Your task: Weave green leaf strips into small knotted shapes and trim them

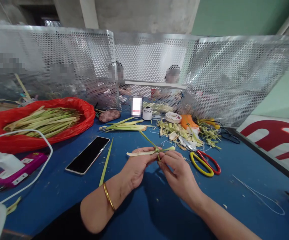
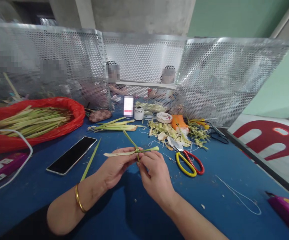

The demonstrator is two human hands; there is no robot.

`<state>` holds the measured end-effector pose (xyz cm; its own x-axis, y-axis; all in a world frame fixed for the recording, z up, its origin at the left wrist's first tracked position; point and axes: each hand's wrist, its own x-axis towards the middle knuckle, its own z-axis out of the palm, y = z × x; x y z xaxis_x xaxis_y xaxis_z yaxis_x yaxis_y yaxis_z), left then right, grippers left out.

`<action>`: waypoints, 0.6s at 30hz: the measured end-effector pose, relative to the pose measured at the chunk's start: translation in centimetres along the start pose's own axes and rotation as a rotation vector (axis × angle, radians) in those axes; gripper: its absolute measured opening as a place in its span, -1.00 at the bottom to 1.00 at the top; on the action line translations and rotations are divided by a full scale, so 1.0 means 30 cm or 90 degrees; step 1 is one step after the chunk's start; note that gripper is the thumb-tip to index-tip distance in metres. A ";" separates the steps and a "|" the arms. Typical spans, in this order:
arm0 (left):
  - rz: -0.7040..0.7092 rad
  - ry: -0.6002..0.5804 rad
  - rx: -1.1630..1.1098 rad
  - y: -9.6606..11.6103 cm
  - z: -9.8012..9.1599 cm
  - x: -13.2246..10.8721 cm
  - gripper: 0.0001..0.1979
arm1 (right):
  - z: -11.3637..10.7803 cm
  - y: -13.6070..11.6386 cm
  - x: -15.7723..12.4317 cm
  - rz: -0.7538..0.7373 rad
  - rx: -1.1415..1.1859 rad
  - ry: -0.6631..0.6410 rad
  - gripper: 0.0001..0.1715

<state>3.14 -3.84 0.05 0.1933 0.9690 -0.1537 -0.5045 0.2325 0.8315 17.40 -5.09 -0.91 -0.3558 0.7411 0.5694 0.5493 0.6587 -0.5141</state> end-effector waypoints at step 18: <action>-0.039 0.068 0.092 -0.003 -0.006 -0.002 -0.77 | -0.008 0.032 -0.004 0.099 -0.089 -0.035 -0.64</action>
<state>3.02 -3.90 -0.12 0.1262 0.9584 -0.2561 -0.3672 0.2850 0.8854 18.15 -4.57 -1.34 -0.2971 0.8411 0.4521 0.6990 0.5141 -0.4971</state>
